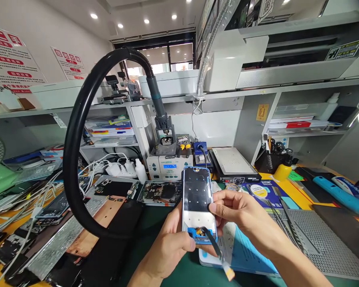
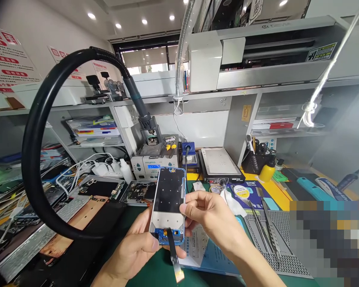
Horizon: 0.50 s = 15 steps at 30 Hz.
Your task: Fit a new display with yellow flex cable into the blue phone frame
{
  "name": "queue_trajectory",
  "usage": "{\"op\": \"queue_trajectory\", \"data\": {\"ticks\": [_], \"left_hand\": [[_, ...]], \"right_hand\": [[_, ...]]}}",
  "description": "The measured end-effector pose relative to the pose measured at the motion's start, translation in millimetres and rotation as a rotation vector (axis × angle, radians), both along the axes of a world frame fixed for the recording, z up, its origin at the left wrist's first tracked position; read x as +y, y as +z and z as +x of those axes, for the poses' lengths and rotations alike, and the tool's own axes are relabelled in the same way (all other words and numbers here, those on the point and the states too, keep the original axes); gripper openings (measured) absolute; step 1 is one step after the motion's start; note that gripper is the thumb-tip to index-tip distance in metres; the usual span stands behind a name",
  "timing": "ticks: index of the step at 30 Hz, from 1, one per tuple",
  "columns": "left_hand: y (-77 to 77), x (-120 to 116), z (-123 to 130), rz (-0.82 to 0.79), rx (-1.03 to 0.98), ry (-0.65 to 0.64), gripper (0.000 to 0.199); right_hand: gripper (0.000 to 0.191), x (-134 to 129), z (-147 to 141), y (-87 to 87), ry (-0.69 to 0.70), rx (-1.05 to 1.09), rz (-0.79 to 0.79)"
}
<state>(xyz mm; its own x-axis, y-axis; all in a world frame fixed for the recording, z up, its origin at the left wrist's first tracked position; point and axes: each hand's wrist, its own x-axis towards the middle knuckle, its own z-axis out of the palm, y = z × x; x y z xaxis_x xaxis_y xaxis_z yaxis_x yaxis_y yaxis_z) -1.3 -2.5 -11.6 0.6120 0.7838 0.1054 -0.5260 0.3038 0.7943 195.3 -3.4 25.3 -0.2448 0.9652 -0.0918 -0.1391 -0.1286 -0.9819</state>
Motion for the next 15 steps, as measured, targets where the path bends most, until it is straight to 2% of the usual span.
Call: {"op": "queue_trajectory", "data": {"ticks": [15], "left_hand": [[1.8,0.1,1.3,-0.023,0.018,0.019,0.071]], "right_hand": [[0.028,-0.3,-4.5,-2.4,-0.069,-0.053,0.027]]}}
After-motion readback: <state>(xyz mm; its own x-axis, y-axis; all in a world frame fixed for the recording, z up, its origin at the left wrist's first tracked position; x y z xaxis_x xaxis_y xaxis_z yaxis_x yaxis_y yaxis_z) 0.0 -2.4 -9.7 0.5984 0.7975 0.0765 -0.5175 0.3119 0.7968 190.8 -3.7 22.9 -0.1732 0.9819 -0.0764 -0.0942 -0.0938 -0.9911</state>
